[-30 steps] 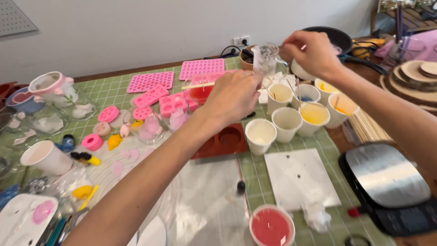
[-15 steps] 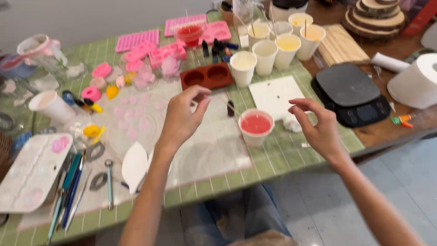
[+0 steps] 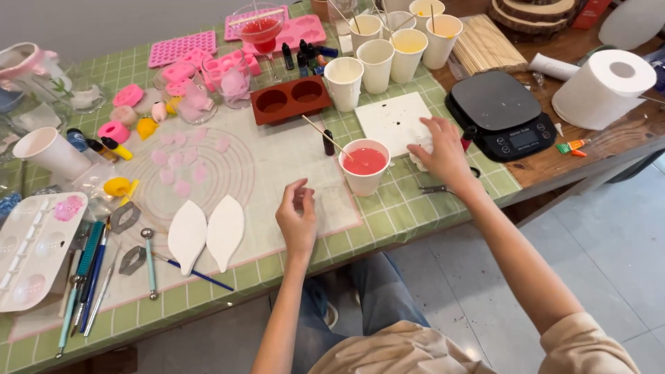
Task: Mix liquid wax in a cup using a wooden stick and clean a pitcher with a tissue.
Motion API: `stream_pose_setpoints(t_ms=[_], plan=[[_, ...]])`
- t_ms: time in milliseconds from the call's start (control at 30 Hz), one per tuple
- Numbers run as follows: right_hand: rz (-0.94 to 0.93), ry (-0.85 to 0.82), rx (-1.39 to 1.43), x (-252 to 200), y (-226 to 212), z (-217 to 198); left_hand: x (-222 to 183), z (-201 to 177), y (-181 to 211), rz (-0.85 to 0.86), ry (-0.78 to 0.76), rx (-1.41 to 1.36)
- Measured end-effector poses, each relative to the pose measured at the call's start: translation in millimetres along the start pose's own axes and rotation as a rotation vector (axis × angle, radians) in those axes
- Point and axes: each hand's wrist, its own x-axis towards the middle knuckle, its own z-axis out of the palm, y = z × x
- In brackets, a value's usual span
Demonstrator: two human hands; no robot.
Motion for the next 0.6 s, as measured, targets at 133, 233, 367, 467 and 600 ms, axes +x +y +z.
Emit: stream_pose_setpoints(t_ms=[133, 233, 367, 467, 600], plan=[[0.153, -0.057, 0.080, 6.4, 57.2, 38.2, -13.9, -6.8, -4.2, -0.059, -0.018, -0.112], [0.307, -0.132, 0.011, 16.6, 60.4, 46.1, -18.7, -7.9, -1.5, -0.092, -0.019, -0.091], [0.512, -0.375, -0.138, 40.9, 56.0, 48.2, -21.8, -9.3, -5.7, -0.125, -0.054, -0.098], [0.561, -0.462, -0.241, 59.8, 55.9, 53.4, -21.0, -12.0, -6.5, -0.117, -0.060, -0.138], [0.675, -0.588, -0.369, 81.0, 67.6, 58.0, -24.2, -11.9, -4.9, -0.128, -0.068, -0.106]])
